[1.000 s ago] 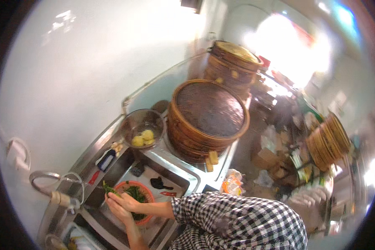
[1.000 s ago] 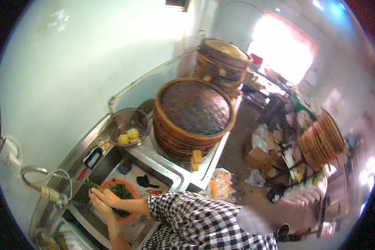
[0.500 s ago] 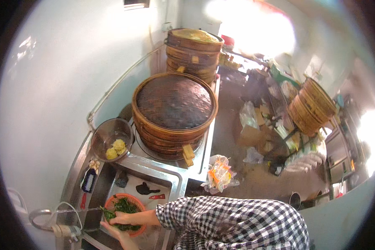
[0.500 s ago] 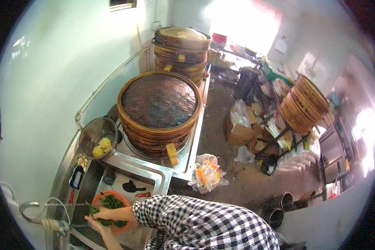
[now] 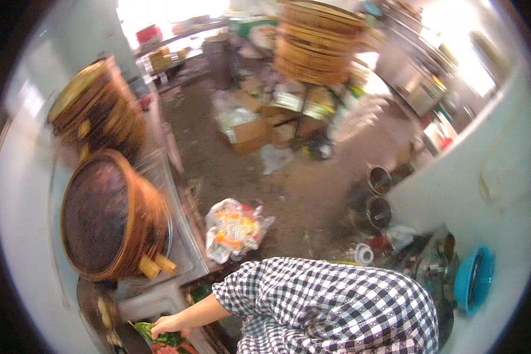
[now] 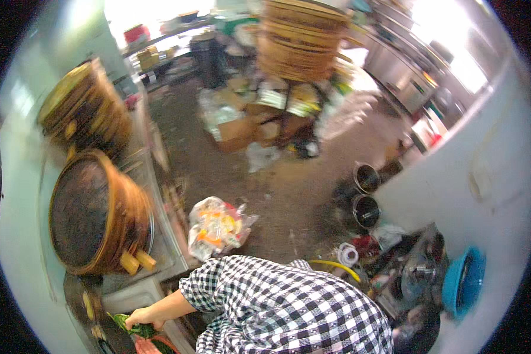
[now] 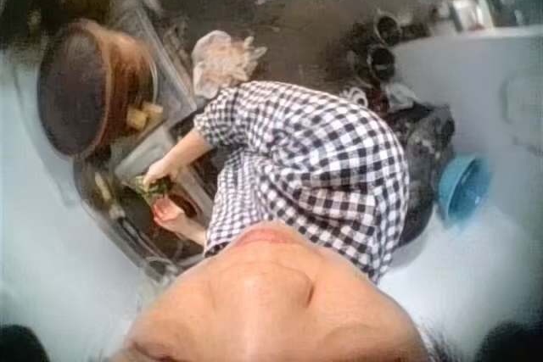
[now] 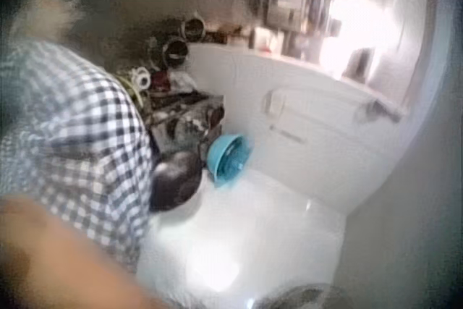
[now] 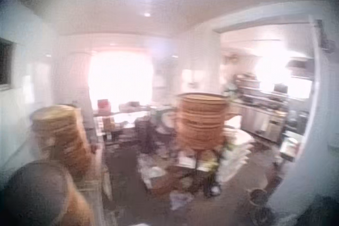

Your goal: The person washes leafy green vegetables in a sink using running water and a colander, then rinses the colander and washes their hands. The person also handles a blue bowl and a pink bowl containing round yellow items.

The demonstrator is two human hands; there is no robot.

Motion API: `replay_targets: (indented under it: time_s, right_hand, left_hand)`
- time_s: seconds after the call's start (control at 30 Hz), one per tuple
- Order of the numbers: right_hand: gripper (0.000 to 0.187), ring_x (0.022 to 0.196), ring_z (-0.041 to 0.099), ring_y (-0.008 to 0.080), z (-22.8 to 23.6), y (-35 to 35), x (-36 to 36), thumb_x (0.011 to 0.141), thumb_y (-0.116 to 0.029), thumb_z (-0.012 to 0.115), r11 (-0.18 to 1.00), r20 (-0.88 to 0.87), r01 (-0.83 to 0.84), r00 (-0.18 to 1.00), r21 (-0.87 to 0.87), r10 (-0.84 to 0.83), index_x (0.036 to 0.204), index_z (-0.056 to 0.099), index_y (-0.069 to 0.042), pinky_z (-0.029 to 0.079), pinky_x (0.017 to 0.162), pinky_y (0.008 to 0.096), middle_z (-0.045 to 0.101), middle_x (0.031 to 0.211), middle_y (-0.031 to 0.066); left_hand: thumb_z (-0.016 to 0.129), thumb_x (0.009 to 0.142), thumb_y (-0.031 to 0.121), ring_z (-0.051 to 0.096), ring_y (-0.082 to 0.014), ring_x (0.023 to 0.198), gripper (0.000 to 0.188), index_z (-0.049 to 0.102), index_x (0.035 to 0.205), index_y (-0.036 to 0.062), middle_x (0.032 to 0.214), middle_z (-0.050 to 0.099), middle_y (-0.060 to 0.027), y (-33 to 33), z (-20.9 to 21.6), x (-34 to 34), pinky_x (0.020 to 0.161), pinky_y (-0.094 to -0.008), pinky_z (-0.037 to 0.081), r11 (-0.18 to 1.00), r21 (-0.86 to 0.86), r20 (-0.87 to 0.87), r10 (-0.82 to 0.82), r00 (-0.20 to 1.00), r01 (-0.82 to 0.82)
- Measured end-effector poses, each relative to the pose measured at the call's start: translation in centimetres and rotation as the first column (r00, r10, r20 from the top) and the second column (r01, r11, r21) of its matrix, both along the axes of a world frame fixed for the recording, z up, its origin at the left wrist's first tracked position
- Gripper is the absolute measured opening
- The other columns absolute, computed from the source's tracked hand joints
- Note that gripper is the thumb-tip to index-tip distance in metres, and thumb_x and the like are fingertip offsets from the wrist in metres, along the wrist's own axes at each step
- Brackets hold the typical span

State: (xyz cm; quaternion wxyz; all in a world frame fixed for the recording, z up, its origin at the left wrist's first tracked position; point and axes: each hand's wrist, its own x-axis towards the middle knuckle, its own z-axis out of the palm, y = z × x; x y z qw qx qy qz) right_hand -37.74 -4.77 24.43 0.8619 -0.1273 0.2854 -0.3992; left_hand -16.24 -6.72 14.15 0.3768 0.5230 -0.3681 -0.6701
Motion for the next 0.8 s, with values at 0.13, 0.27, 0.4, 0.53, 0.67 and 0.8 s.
replay_targets:
  time_s: [0.13,0.27,0.4,0.53,0.67,0.8]
  right_hand:
    - [0.055,0.096,0.058,0.0239,1.3,-1.7,-6.9,0.071,-0.025,0.067,0.894,-0.276,0.321,0.87,-0.313,-0.409,0.119,0.053,0.001,0.049,0.08,0.0347,0.061,0.103,0.0129]
    - [0.061,0.1,0.059,0.029,0.9,-2.6,-17.1,0.067,-0.022,0.069,0.645,-0.535,0.38,0.362,-0.663,-0.763,0.119,0.049,0.004,0.048,0.082,0.038,0.062,0.101,0.0209]
    - [0.063,0.089,0.064,0.0342,0.1,-1.1,-28.3,0.069,-0.02,0.071,0.54,-0.611,0.496,0.024,-0.68,-0.791,0.123,0.046,0.002,0.05,0.078,0.0411,0.064,0.094,0.0243]
    - [0.062,0.099,0.062,0.0258,-2.3,4.7,-40.2,0.07,-0.02,0.073,0.342,-0.626,0.771,-0.091,-0.536,-0.775,0.122,0.049,0.002,0.049,0.084,0.0375,0.063,0.107,0.0224]
    - [0.058,0.097,0.062,0.0193,-4.6,10.7,-49.1,0.077,-0.025,0.073,-0.025,-0.634,0.869,-0.38,-0.493,-0.674,0.123,0.053,0.002,0.049,0.085,0.034,0.066,0.106,0.0141]
    - [0.051,0.094,0.062,0.0169,-4.5,16.8,-55.5,0.083,-0.026,0.072,-0.282,-0.673,0.9,-0.436,-0.332,-0.598,0.123,0.055,0.002,0.05,0.084,0.0328,0.066,0.107,0.01]
  left_hand:
    - [0.051,0.098,0.033,0.053,-0.0213,0.111,0.035,0.056,0.122,0.0083,0.12,0.057,-0.0123,-4.7,2.0,-14.1,0.095,-0.044,0.042,0.957,0.171,-0.281,-0.179,0.943,0.233]
    - [0.053,0.098,0.031,0.056,-0.0199,0.102,0.034,0.057,0.118,0.0036,0.112,0.06,-0.011,-8.9,4.1,-25.9,0.092,-0.0398,0.045,0.838,0.206,-0.497,-0.355,0.792,0.506]
    - [0.054,0.097,0.03,0.059,-0.0185,0.093,0.03,0.059,0.109,0.0025,0.101,0.063,-0.0085,-11.6,4.6,-39.1,0.086,-0.0349,0.048,0.692,0.21,-0.551,-0.499,0.668,0.69]
    - [0.053,0.098,0.033,0.06,-0.0161,0.086,0.024,0.061,0.097,0.0109,0.092,0.064,-0.0033,-8.3,3.5,-55.4,0.079,-0.0319,0.048,0.474,0.219,-0.522,-0.681,0.513,0.853]
    - [0.048,0.101,0.03,0.057,-0.0188,0.105,0.03,0.058,0.114,0.0051,0.114,0.061,-0.0076,-1.4,5.8,-68.3,0.094,-0.0348,0.043,0.141,0.147,-0.512,-0.836,0.197,0.979]
    - [0.05,0.101,0.024,0.054,-0.0193,0.111,0.035,0.053,0.123,-0.0036,0.118,0.058,-0.0096,6.5,10.1,-77.8,0.099,-0.0344,0.04,-0.025,-0.059,-0.279,-0.959,-0.04,0.998]
